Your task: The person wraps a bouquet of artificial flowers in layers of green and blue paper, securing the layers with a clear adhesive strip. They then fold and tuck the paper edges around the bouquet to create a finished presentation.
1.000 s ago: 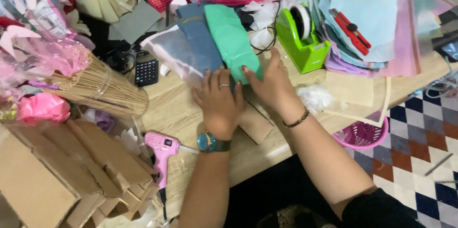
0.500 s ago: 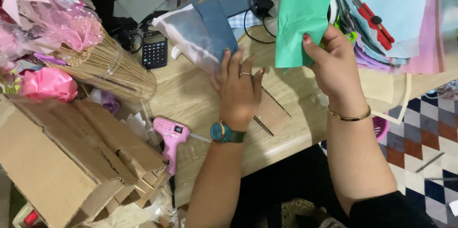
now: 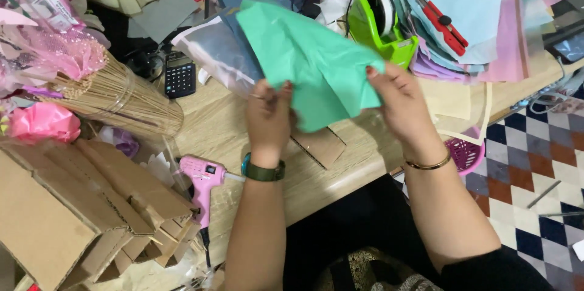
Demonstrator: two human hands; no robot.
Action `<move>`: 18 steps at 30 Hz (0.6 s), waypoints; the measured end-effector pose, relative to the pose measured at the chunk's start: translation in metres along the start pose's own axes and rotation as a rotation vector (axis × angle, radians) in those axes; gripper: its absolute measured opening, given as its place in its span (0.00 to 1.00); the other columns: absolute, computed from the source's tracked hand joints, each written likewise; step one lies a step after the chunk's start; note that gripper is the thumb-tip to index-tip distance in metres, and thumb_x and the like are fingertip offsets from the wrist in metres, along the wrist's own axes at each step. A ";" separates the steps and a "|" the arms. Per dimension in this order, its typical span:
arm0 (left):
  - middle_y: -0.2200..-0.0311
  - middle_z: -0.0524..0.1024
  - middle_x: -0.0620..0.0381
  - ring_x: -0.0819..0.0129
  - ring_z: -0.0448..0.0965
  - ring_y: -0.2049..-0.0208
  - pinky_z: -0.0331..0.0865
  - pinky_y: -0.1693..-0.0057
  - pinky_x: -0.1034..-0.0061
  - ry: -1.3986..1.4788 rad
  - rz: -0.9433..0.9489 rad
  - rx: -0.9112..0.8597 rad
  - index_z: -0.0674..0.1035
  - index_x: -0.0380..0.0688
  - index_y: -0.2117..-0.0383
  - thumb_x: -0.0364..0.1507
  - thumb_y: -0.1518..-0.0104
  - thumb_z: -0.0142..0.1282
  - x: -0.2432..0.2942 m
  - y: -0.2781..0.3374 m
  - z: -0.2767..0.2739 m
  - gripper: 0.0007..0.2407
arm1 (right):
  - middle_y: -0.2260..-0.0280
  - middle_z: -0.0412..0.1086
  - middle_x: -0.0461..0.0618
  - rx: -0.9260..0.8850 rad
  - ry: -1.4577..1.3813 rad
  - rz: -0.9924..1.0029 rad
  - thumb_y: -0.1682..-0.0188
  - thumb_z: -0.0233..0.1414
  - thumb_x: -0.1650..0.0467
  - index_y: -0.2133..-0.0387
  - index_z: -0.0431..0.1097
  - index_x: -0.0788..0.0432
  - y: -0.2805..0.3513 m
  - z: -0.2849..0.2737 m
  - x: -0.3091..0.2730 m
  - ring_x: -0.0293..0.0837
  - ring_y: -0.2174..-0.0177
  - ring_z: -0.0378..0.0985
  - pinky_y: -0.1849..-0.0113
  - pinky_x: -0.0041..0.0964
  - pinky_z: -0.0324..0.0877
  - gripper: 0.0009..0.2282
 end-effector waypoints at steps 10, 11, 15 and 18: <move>0.61 0.81 0.52 0.67 0.82 0.59 0.79 0.51 0.65 -0.116 -0.026 -0.242 0.75 0.40 0.48 0.32 0.34 0.55 -0.023 -0.010 0.010 0.13 | 0.63 0.76 0.47 -0.142 0.148 0.019 0.53 0.55 0.81 0.47 0.64 0.60 -0.010 -0.073 0.011 0.34 0.68 0.77 0.64 0.31 0.75 0.20; 0.59 0.81 0.51 0.66 0.82 0.57 0.79 0.50 0.64 -0.116 -0.022 -0.271 0.74 0.40 0.46 0.30 0.35 0.54 0.012 -0.003 0.030 0.14 | 0.60 0.75 0.52 -0.142 0.077 0.018 0.52 0.54 0.82 0.41 0.57 0.57 -0.010 -0.079 0.011 0.37 0.67 0.79 0.65 0.33 0.77 0.25; 0.40 0.69 0.47 0.49 0.72 0.41 0.71 0.39 0.52 -0.133 0.068 -0.308 0.60 0.45 0.34 0.20 0.40 0.57 0.045 0.010 0.057 0.27 | 0.58 0.74 0.52 -0.125 0.021 -0.053 0.54 0.53 0.84 0.34 0.49 0.53 -0.010 -0.080 -0.005 0.40 0.63 0.81 0.64 0.34 0.80 0.34; 0.40 0.66 0.49 0.57 0.76 0.46 0.75 0.40 0.64 -0.013 0.069 -0.243 0.44 0.50 0.32 0.14 0.45 0.56 0.059 0.014 0.059 0.39 | 0.50 0.66 0.53 -0.216 0.188 -0.213 0.54 0.57 0.84 0.43 0.69 0.60 0.001 -0.056 -0.045 0.41 0.55 0.72 0.53 0.43 0.74 0.24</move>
Point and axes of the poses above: each hand's wrist, its own y-axis away from the middle knuckle, its own z-axis out of the palm, x = y × z, the point moved 10 cm from there along -y, towards the middle knuckle
